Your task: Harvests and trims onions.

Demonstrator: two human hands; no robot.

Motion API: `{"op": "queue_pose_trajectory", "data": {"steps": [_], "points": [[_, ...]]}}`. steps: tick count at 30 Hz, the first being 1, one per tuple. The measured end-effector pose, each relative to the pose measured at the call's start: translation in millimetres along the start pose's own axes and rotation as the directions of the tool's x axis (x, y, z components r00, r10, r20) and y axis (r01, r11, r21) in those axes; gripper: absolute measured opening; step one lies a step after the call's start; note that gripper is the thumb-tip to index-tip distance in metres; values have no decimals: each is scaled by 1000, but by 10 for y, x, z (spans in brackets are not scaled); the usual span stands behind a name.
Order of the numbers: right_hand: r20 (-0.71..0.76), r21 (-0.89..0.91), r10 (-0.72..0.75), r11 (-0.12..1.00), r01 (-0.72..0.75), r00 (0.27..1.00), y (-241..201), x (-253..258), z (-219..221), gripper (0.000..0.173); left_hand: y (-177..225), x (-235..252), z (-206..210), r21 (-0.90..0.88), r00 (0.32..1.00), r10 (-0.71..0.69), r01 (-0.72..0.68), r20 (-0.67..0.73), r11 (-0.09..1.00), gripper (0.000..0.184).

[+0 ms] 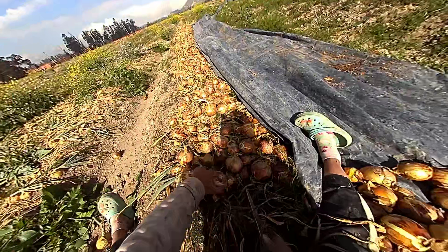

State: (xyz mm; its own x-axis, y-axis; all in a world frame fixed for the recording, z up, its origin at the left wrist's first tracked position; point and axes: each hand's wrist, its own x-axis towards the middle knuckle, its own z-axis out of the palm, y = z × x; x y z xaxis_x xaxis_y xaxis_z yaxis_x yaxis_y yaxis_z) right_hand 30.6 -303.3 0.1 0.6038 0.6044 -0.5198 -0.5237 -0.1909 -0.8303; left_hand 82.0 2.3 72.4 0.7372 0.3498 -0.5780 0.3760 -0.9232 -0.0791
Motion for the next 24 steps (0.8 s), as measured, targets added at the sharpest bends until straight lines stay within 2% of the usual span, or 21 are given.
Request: {"op": "queue_pose_trajectory", "data": {"steps": [1,3,5,7,9,10,12,17,21,24], "points": [[21,26,-29,999,28,999,248,108,-57,57,-8,-187,122,-105,1000,16,-16,-4,994,88],[26,-10,-10,1000,10,1000,284,147,-77,75,33,-596,384,-375,998,55,-56,-14,925,75],[7,-99,-6,995,7,1000,132,56,-46,85,134,-980,734,-654,992,91,-123,-83,746,59],[23,-200,-52,978,56,998,10,-56,-6,95,307,-1289,1064,-863,994,67,-107,-85,494,58],[33,-269,-113,956,118,993,-17,-136,25,107,507,-1540,1222,-952,998,65,-34,-15,305,54],[39,-283,-133,949,139,990,-4,-172,30,112,580,-1615,1261,-963,997,77,-19,2,269,53],[26,-254,-204,945,204,979,60,-222,27,112,640,-1672,1253,-966,991,131,-4,32,260,52],[58,-210,-320,922,325,945,155,-200,8,74,528,-1677,917,-887,947,294,-18,134,462,46],[113,-158,-235,955,251,965,102,-205,-27,68,402,-1667,867,-878,915,355,-2,192,478,63],[167,-113,-121,984,141,979,70,-194,-51,61,371,-1696,980,-866,932,324,-24,161,500,56]]}}
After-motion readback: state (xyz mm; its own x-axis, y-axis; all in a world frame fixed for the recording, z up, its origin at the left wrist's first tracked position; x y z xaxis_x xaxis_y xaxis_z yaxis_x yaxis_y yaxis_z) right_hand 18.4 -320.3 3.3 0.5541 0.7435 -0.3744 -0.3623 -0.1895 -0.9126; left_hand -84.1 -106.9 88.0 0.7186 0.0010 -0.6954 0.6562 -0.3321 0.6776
